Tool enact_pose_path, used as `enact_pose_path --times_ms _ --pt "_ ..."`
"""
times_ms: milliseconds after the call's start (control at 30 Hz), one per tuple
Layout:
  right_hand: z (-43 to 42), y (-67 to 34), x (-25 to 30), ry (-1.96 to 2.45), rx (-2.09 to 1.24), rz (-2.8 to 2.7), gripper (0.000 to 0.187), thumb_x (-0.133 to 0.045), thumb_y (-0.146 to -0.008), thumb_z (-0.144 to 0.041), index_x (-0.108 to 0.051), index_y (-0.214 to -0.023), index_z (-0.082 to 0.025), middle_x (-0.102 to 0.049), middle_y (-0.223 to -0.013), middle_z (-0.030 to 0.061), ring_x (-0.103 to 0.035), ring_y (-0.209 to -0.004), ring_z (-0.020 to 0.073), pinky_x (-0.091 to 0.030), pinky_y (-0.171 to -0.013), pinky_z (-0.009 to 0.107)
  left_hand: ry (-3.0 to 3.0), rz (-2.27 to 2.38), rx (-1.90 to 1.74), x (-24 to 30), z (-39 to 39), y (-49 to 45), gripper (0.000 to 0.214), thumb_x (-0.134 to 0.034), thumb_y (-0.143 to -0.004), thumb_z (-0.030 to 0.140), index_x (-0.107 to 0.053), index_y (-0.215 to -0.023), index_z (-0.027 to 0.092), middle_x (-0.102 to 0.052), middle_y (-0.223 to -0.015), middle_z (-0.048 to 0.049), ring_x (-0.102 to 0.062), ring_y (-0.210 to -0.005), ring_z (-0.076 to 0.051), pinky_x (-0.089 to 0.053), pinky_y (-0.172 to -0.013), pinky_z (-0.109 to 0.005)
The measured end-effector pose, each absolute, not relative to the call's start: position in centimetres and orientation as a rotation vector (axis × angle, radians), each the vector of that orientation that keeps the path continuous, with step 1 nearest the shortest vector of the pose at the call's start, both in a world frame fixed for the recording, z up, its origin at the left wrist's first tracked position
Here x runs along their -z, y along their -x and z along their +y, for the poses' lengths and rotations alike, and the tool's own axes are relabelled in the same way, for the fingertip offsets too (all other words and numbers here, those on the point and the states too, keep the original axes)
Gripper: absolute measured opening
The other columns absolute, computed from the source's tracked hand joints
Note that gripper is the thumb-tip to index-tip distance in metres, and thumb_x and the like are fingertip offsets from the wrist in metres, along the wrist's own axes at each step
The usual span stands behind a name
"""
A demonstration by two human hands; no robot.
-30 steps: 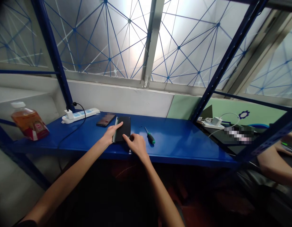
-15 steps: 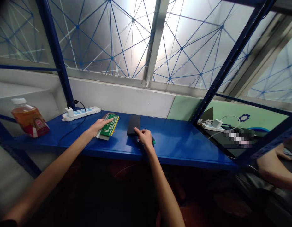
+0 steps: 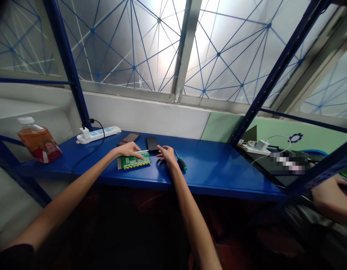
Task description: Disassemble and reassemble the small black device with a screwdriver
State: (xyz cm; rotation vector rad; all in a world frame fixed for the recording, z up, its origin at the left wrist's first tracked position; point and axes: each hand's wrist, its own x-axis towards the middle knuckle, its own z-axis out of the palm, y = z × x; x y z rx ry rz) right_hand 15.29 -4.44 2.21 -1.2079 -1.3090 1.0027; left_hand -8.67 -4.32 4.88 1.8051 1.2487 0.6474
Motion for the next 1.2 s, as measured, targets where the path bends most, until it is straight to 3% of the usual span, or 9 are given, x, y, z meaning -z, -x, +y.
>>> enact_pose_path --times_ms 133,267,333,400,667,800,933,1100,1200 --pt "-6.3 -17.2 -3.4 1.19 -1.026 -1.264 0.045 -0.072 -0.074 -0.044 -0.061 -0.107 -0.016 -0.069 -0.104 0.0124 -0.07 -0.072 0.0189 -0.05 -0.046 0.024 -1.822 1.22 -0.831 -5.1 -4.6 6.7 0.026 -0.09 -0.049 0.035 -0.077 -0.068 0.025 -0.071 -0.063 -0.003 -0.064 -0.059 -0.019 -0.039 -0.05 -0.02" --pt "-9.0 -21.7 -3.6 1.374 -0.376 -1.46 0.039 -0.064 -0.078 -0.053 -0.069 -0.093 -0.018 -0.069 -0.101 0.0097 -0.067 -0.084 0.0213 -0.049 -0.058 0.027 -2.099 1.189 -0.761 -5.1 -5.9 5.4 0.067 -0.093 -0.035 0.042 -0.078 -0.099 0.027 -0.075 -0.097 -0.0086 -0.066 -0.086 -0.028 -0.042 -0.062 -0.021" --pt "-10.4 -24.1 -3.1 1.536 0.04 -1.449 0.039 -0.061 -0.081 -0.055 -0.07 -0.094 -0.019 -0.067 -0.105 0.0099 -0.065 -0.089 0.0225 -0.046 -0.066 0.03 -2.276 1.216 -0.658 -4.8 -6.5 4.8 0.082 -0.09 -0.042 0.052 -0.072 -0.117 0.026 -0.071 -0.107 -0.0116 -0.064 -0.095 -0.031 -0.043 -0.069 -0.024" --pt "-11.5 -25.7 -2.4 1.686 0.169 -1.476 0.044 -0.061 -0.079 -0.061 -0.071 -0.095 -0.021 -0.068 -0.103 0.0084 -0.064 -0.084 0.0214 -0.041 -0.063 0.028 -2.391 1.253 -0.575 -4.5 -6.9 4.1 0.085 -0.082 -0.054 0.062 -0.065 -0.129 0.024 -0.067 -0.114 -0.0134 -0.061 -0.102 -0.033 -0.043 -0.076 -0.027" --pt "-11.9 -25.9 -1.0 1.929 0.172 -1.754 0.036 -0.059 -0.083 -0.055 -0.071 -0.083 -0.021 -0.067 -0.087 0.0069 -0.061 -0.075 0.0192 -0.028 -0.055 0.026 -2.506 1.18 -0.555 -3.8 -6.5 1.7 0.076 -0.071 -0.068 0.065 -0.063 -0.131 0.023 -0.064 -0.119 -0.0135 -0.057 -0.109 -0.033 -0.041 -0.087 -0.032" --pt "-11.3 -26.4 -1.0 1.747 0.166 -1.626 0.032 -0.058 -0.084 -0.049 -0.069 -0.09 -0.02 -0.068 -0.091 0.0078 -0.063 -0.075 0.0192 -0.035 -0.058 0.027 -2.504 1.145 -0.578 -3.6 -6.7 2.2 0.074 -0.07 -0.071 0.064 -0.062 -0.133 0.024 -0.062 -0.126 -0.0137 -0.056 -0.114 -0.033 -0.041 -0.09 -0.033" --pt "-10.5 -26.3 -1.6 1.366 -0.163 -1.346 0.042 -0.058 -0.083 -0.056 -0.062 -0.101 -0.018 -0.067 -0.076 0.0038 -0.065 -0.06 0.017 -0.046 -0.056 0.027 -2.438 1.126 -0.657 -3.1 -7.2 3.0 0.07 -0.073 -0.07 0.062 -0.065 -0.129 0.025 -0.061 -0.131 -0.0119 -0.055 -0.118 -0.033 -0.041 -0.095 -0.033" --pt "-8.2 -23.3 -4.5 0.996 -0.355 -1.101 0.048 -0.071 -0.073 -0.055 -0.055 -0.099 -0.017 -0.067 -0.079 0.0039 -0.069 -0.06 0.0194 -0.046 -0.042 0.024 -2.432 1.174 -0.89 -1.5 -8.4 3.7 0.058 -0.069 -0.078 0.058 -0.068 -0.125 0.024 -0.059 -0.137 -0.0126 -0.05 -0.127 -0.034 -0.033 -0.109 -0.04" --pt "-6.4 -20.8 -6.2 0.899 -0.395 -1.111 0.044 -0.067 -0.076 -0.055 -0.054 -0.095 -0.017 -0.069 -0.089 0.0087 -0.069 -0.06 0.0176 -0.046 -0.042 0.023 -2.526 1.224 -0.902 -0.7 -9.2 3.8 0.053 -0.063 -0.086 0.053 -0.065 -0.128 0.022 -0.054 -0.142 -0.0148 -0.043 -0.135 -0.034 -0.027 -0.113 -0.045"
